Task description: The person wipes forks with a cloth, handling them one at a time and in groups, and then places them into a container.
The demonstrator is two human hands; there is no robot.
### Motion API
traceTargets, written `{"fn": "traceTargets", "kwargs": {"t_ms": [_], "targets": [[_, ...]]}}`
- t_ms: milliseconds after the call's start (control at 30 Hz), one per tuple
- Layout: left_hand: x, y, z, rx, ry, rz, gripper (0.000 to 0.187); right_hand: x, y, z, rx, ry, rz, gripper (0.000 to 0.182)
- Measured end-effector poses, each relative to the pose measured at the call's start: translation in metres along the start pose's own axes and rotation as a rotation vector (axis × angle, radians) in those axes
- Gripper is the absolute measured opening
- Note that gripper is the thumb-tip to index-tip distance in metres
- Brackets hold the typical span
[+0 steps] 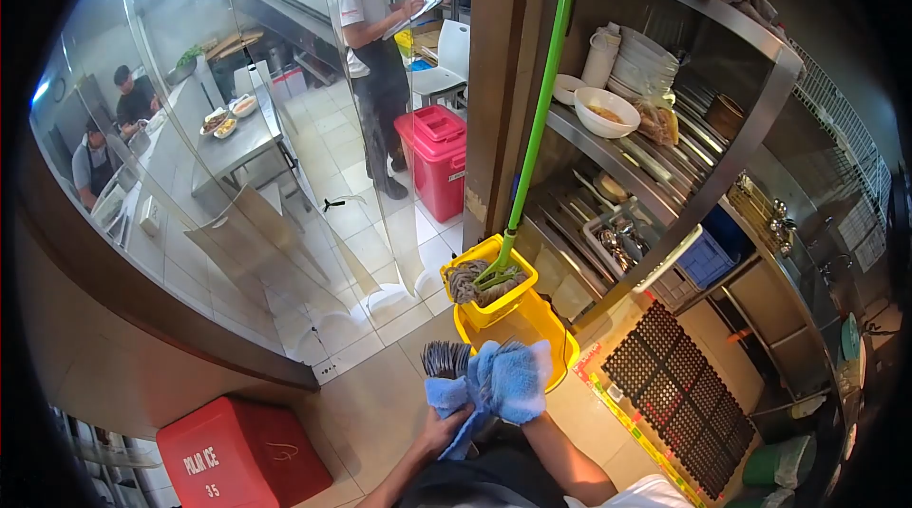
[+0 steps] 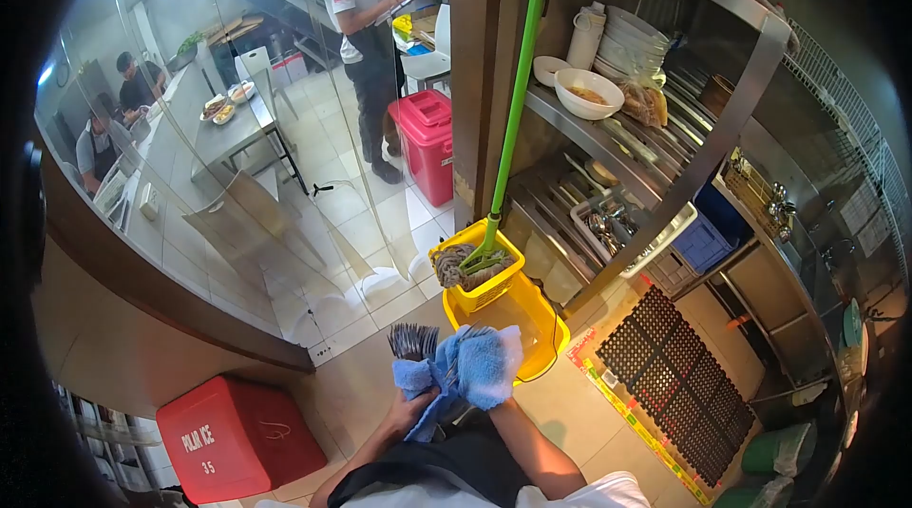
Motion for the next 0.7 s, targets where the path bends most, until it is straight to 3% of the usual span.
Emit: {"fn": "traceTargets", "kwargs": {"t_ms": [33, 100, 167, 267, 467, 533, 700], "targets": [[0.007, -0.003, 0.000, -0.001, 0.025, -0.004, 0.035, -0.043, 0.017, 0.004, 0.002, 0.041, -0.151, 0.012], [0.015, -0.001, 0.003, -0.016, 0.026, -0.014, 0.037, -0.057, 0.015, 0.005, 0.000, 0.084, -0.301, 0.014], [0.023, -0.002, 0.003, -0.032, 0.026, -0.025, 0.039, -0.050, -0.007, 0.006, 0.021, -0.065, -0.506, 0.010], [0.029, -0.007, 0.001, -0.019, 0.003, -0.029, 0.041, -0.103, -0.002, 0.011, 0.181, -0.120, -0.511, 0.011], [0.028, 0.012, 0.010, 0.018, 0.010, 0.010, 0.044, -0.082, -0.004, 0.003, 0.016, 0.092, -0.509, 0.015], [0.031, 0.026, 0.013, -0.035, 0.081, -0.028, 0.055, -0.075, -0.012, 0.002, 0.032, 0.070, -0.510, 0.015], [0.038, 0.011, 0.005, -0.022, 0.061, -0.066, 0.040, -0.061, -0.030, 0.001, 0.101, -0.013, -0.514, 0.013]]}}
Point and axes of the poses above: each hand's wrist, its own z-axis towards the middle knuckle, its own x-axis out of the palm, y = z × x, the point moved 10 cm from there along z, towards the middle knuckle, and after that the axes turned 3 degrees about -y, right-handed, at the moved point
